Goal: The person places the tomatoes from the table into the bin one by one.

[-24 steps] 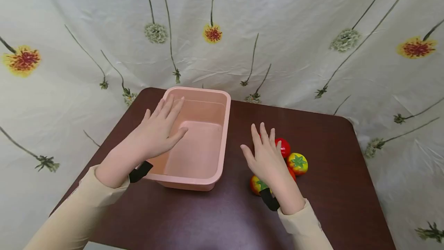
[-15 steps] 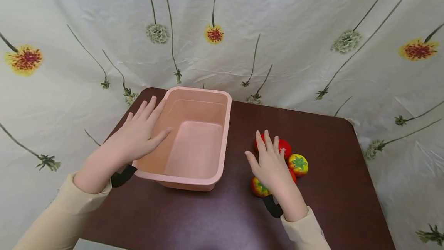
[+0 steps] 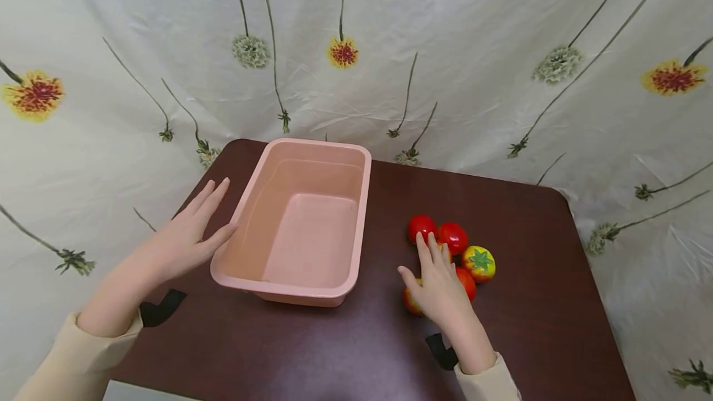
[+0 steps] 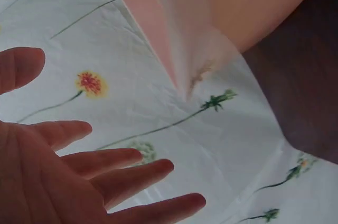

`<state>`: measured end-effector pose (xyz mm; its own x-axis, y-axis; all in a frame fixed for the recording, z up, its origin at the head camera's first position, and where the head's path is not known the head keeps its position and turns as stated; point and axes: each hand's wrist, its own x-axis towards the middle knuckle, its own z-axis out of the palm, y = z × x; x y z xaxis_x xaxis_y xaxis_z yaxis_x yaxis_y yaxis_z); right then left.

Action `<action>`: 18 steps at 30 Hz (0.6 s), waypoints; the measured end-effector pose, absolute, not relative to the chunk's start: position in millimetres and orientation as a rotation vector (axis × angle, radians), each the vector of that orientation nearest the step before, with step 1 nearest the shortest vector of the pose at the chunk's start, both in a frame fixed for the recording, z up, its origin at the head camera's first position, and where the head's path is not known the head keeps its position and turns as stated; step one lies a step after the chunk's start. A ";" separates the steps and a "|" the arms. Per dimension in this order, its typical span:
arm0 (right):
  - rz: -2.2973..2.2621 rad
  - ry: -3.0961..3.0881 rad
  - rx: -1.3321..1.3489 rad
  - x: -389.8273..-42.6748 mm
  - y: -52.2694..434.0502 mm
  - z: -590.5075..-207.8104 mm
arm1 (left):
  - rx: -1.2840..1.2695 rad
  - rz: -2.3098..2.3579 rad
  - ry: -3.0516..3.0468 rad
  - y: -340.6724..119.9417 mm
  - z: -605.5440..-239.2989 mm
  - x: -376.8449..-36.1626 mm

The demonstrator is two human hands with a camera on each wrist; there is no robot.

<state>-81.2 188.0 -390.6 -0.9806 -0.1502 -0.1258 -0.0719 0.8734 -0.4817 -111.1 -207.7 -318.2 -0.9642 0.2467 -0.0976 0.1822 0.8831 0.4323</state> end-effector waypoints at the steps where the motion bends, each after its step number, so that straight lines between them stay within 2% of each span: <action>1: -0.738 2.877 -0.163 -79.9 188.3 -393.4 | 0.333 0.667 2.890 -211.1 -321.1 -109.4; 18: -0.771 2.885 -0.110 -67.3 184.7 -418.0 | 0.304 0.876 2.847 -227.4 -357.3 -91.2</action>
